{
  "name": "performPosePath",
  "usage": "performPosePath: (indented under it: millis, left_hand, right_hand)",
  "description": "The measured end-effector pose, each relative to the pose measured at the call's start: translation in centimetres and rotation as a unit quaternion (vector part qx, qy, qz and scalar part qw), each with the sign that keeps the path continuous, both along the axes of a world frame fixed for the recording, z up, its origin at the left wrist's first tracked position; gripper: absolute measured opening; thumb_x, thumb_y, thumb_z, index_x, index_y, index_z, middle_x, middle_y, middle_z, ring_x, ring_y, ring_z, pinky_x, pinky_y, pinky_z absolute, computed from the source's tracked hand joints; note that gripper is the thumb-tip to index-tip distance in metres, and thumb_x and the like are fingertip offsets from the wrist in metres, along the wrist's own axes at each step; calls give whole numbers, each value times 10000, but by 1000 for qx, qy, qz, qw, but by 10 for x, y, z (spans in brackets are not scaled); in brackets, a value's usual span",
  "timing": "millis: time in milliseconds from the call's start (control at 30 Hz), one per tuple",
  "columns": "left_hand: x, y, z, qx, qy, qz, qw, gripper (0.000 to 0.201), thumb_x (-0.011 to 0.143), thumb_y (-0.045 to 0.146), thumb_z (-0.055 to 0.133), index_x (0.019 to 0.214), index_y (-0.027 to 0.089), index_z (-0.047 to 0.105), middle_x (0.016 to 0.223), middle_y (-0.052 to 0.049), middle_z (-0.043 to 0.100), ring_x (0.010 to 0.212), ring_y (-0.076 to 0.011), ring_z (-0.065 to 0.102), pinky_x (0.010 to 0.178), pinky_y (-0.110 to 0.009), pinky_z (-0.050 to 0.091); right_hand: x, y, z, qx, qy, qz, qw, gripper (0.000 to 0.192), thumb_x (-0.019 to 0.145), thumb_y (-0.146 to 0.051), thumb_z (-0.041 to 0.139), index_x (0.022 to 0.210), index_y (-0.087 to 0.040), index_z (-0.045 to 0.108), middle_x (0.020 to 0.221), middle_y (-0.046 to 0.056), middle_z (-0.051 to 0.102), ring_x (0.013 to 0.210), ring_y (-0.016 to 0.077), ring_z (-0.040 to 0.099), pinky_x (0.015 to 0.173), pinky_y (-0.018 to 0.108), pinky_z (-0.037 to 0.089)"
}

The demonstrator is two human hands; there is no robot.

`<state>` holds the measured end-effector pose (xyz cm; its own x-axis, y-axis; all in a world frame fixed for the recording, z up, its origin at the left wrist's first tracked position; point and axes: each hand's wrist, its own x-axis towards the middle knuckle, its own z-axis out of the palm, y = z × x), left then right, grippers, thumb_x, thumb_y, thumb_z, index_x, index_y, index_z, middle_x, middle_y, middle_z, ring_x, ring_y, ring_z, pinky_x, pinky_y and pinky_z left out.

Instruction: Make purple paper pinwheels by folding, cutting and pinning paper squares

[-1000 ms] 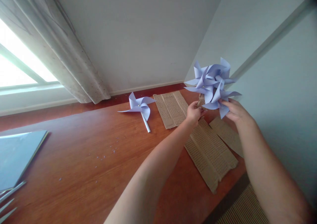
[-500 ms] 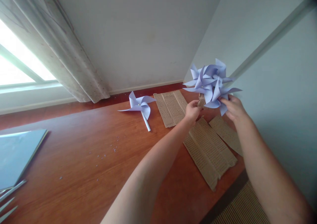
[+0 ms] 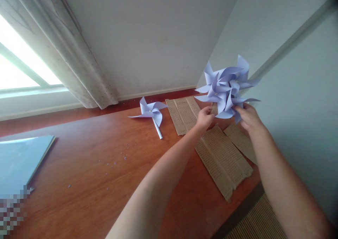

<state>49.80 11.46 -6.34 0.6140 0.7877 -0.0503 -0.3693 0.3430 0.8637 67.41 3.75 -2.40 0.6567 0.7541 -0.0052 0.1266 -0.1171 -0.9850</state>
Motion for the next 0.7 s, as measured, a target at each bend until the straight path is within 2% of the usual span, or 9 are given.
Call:
performPosePath:
  millis: [167, 300, 500, 600, 700]
  left_hand:
    - [-1, 1, 2, -12, -1, -1, 1000, 69, 829, 140, 646, 871, 164, 695, 815, -43, 726, 765, -154, 659, 785, -289, 495]
    - [-2, -1, 3, -28, 2, -2, 1000, 91, 853, 119, 617, 877, 159, 695, 817, -47, 733, 752, -147, 667, 780, -288, 505]
    - [1, -4, 3, -40, 29, -16, 999, 56, 897, 163, 647, 935, 156, 688, 905, -62, 732, 822, -154, 686, 799, -295, 535]
    - [0, -5, 4, -31, 58, -46, 997, 217, 946, 288, 644, 1111, 149, 660, 1098, -83, 695, 944, -186, 678, 840, -367, 575]
    - [-2, -5, 5, -17, 102, -68, 992, 337, 968, 359, 614, 1245, 166, 613, 1245, -103, 640, 1046, -222, 657, 885, -434, 581]
  right_hand:
    - [-8, -2, 0, 29, -30, -50, 998, 252, 603, -293, 860, 785, -280, 687, 791, -7, 763, 806, 237, 730, 641, 312, 599]
    - [-12, -4, 6, 23, -37, -47, 998, 273, 586, -282, 891, 784, -260, 705, 776, -12, 755, 746, 206, 718, 628, 295, 597]
    - [-6, -1, 12, -7, -37, -31, 999, 197, 647, -221, 853, 815, -241, 755, 811, -16, 767, 680, 158, 691, 608, 248, 565]
    - [3, 1, 14, -35, -23, -20, 999, 190, 671, -199, 858, 830, -246, 765, 789, -20, 768, 668, 162, 688, 602, 254, 563]
    - [17, 5, 16, -76, 5, 0, 997, 187, 738, -149, 822, 894, -234, 764, 867, 0, 774, 730, 164, 697, 663, 256, 576]
